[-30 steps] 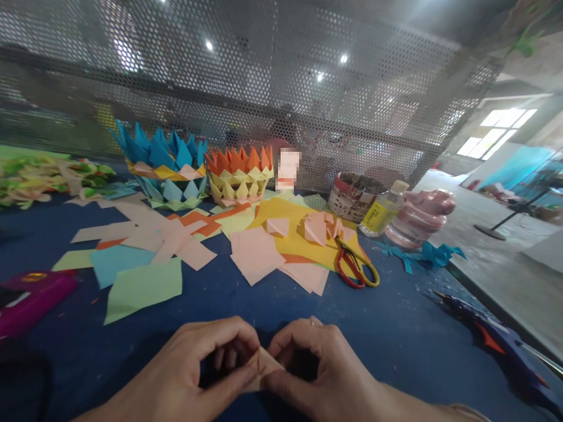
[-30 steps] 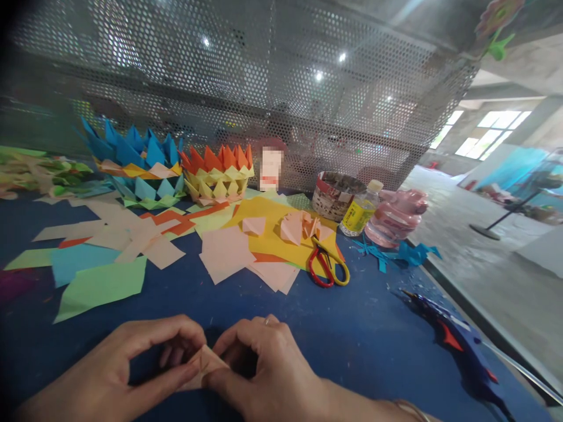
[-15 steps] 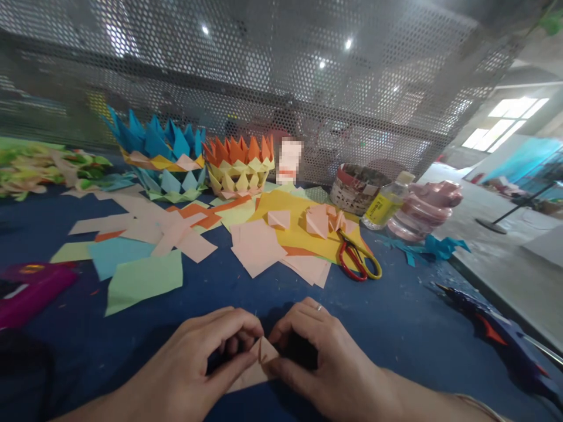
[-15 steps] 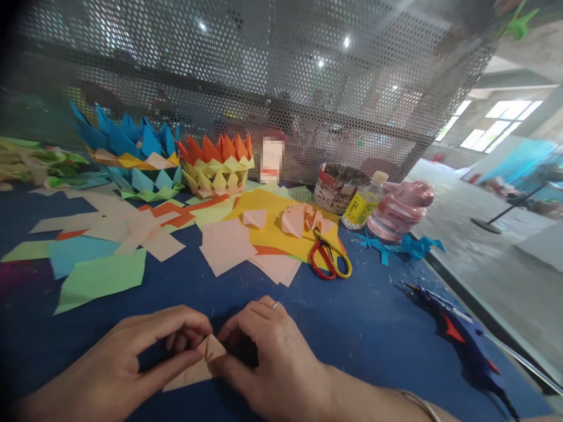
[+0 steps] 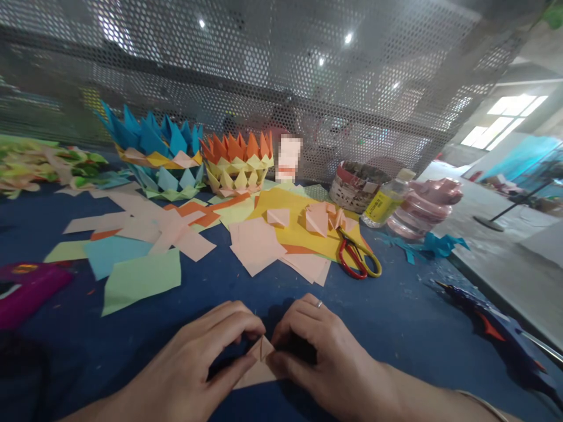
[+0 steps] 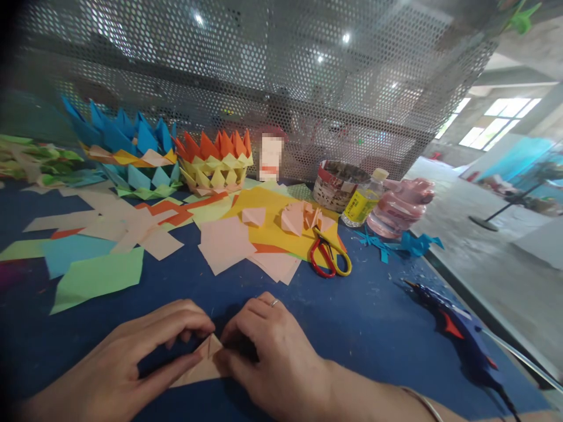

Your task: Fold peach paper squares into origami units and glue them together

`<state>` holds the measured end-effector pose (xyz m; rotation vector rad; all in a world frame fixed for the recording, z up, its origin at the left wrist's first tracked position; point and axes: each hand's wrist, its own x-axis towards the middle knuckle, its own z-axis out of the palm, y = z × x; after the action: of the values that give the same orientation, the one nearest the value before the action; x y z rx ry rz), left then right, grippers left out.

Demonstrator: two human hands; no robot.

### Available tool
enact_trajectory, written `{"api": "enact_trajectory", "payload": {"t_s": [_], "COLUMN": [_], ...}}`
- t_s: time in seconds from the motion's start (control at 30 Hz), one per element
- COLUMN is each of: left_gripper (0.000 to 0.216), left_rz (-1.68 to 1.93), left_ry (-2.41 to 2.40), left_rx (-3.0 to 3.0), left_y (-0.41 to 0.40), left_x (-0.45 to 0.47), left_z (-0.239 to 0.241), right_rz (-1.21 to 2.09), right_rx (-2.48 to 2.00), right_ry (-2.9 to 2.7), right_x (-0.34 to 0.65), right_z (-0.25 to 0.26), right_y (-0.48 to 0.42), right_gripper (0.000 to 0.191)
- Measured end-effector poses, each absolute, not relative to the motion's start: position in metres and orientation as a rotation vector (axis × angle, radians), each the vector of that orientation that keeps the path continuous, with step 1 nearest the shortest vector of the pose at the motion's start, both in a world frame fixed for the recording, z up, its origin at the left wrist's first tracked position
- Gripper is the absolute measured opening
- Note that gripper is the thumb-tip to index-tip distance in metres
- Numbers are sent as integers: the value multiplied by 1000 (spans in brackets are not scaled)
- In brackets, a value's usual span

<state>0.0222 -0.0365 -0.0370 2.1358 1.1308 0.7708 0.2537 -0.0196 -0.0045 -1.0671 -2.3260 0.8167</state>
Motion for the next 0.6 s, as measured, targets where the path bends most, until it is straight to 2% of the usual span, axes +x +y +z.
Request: {"api": "enact_trajectory", "payload": {"t_s": [0.33, 0.6], "left_gripper": [6, 14], "left_rz": [753, 782], "left_ry": [1150, 1145], "left_rx": [2172, 2231], "left_y": [-34, -36], "left_x": [21, 16], "left_z": [-40, -41], "right_rz": [817, 757], "right_rx": [-1065, -984], "right_ry": [-2338, -2389], "right_x": [254, 257], "right_z": [-3, -8], "right_y": [-21, -19], "right_gripper": [14, 11]}}
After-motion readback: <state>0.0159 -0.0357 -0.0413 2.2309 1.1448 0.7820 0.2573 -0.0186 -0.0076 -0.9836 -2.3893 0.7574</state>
